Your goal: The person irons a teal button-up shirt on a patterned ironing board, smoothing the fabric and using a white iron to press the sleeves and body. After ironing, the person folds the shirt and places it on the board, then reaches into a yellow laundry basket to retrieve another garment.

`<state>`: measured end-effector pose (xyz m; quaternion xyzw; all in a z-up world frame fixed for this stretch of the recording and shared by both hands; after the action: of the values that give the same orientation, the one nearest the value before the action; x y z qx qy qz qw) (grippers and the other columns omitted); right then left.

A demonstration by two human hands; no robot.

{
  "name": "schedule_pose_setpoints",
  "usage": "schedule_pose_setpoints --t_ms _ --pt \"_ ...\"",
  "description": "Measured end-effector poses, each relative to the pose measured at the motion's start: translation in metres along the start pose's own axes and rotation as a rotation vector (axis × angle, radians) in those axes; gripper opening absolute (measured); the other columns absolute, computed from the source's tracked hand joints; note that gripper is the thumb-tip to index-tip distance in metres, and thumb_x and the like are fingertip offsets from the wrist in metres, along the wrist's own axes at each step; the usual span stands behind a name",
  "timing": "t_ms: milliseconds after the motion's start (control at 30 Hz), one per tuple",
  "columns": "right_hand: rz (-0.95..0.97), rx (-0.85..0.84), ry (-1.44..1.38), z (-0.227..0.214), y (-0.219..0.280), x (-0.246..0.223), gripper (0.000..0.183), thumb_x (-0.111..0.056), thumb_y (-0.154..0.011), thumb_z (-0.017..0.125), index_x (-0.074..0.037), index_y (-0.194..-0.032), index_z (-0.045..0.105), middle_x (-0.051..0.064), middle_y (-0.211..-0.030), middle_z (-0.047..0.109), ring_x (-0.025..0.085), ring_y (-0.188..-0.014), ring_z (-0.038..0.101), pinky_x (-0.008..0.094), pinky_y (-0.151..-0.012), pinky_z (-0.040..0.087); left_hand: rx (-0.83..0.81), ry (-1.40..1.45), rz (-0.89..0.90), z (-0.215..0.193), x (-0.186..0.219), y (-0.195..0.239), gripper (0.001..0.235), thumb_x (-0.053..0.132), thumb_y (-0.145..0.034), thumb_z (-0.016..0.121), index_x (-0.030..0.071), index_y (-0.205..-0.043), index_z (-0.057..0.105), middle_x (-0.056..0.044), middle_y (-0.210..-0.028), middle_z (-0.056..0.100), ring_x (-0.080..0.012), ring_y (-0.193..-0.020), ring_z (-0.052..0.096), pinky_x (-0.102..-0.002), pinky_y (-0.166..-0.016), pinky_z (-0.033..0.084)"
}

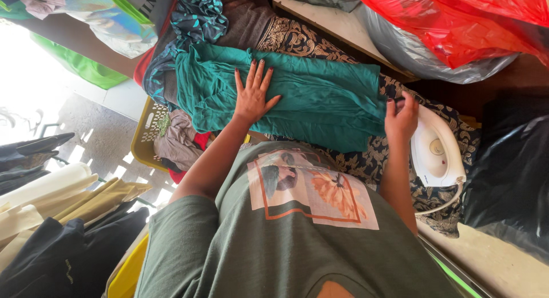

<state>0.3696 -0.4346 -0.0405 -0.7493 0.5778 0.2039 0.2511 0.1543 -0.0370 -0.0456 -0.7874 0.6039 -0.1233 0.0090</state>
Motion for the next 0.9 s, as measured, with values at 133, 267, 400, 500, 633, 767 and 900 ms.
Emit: schedule_pose_setpoints --t_ms 133,267,400,500,633,767,900 --pt "-0.39 -0.066 0.035 -0.022 0.022 -0.065 0.041 -0.024 -0.087 0.086 -0.011 -0.121 0.069 0.011 -0.125 0.061 0.034 -0.122 0.055 0.051 -0.102 0.038 0.029 -0.034 0.044 0.0 0.014 0.007 0.081 0.057 -0.101 0.058 0.008 -0.163 0.038 -0.015 -0.171 0.024 -0.0321 -0.161 0.015 -0.069 -0.124 0.008" --pt "-0.389 -0.116 0.131 -0.012 0.028 -0.048 0.038 -0.018 -0.08 0.087 -0.013 -0.115 0.072 0.009 -0.12 0.064 0.03 -0.118 0.057 0.05 -0.105 0.037 -0.004 -0.032 0.122 0.007 0.03 0.014 0.073 0.054 -0.102 0.056 0.015 -0.162 0.04 -0.011 -0.171 0.026 -0.0283 -0.16 0.016 -0.069 -0.124 0.009" --pt "-0.237 -0.106 -0.266 0.004 0.016 0.01 0.019 -0.009 -0.097 0.077 -0.011 -0.115 0.071 0.006 -0.117 0.07 0.019 -0.108 0.067 0.034 -0.096 0.053 -0.044 -0.028 0.112 0.01 0.026 0.015 0.073 0.053 -0.1 0.056 0.016 -0.161 0.04 -0.01 -0.169 0.028 -0.0264 -0.158 0.018 -0.071 -0.121 0.008" --pt "0.264 -0.139 -0.644 0.022 0.008 0.067 0.02 -0.013 -0.106 0.072 -0.004 -0.124 0.069 0.01 -0.086 0.062 0.019 -0.069 0.045 0.034 -0.063 0.031 -0.053 -0.016 0.114 0.009 0.027 0.015 0.072 0.052 -0.1 0.056 0.017 -0.161 0.039 -0.01 -0.169 0.029 -0.0266 -0.158 0.018 -0.072 -0.12 0.008" --pt "0.027 0.028 -0.591 0.021 -0.012 0.05 0.017 -0.013 -0.108 0.071 -0.004 -0.121 0.063 0.006 -0.106 0.069 0.017 -0.096 0.063 0.032 -0.091 0.052 -0.056 -0.014 0.119 0.006 0.028 0.015 0.073 0.052 -0.1 0.056 0.018 -0.161 0.039 -0.009 -0.169 0.029 -0.0263 -0.158 0.018 -0.073 -0.12 0.008" --pt "-0.028 0.032 0.016 0.007 -0.015 0.01 0.037 -0.013 -0.098 0.074 -0.005 -0.13 0.059 0.014 -0.12 0.063 0.031 -0.113 0.059 0.046 -0.095 0.047 -0.06 -0.04 0.124 0.004 0.029 0.014 0.073 0.053 -0.1 0.054 0.017 -0.161 0.039 -0.009 -0.169 0.029 -0.0258 -0.158 0.017 -0.072 -0.12 0.008" --pt "-0.308 0.112 0.091 0.011 0.006 -0.065 0.047 -0.019 -0.102 0.072 -0.011 -0.145 0.055 0.013 -0.154 0.049 0.035 -0.147 0.043 0.059 -0.122 0.027 -0.084 -0.047 0.117 0.007 0.029 0.014 0.073 0.055 -0.1 0.053 0.017 -0.161 0.039 -0.008 -0.168 0.029 -0.0255 -0.158 0.016 -0.072 -0.12 0.007"
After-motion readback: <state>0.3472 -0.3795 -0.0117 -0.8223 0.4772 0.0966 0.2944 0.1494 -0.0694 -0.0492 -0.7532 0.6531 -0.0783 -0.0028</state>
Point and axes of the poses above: each hand's wrist, its own y-axis away from the middle knuckle, its own z-axis out of the palm, x = y × z, the point moved 7 cm from there along -y, towards the middle knuckle
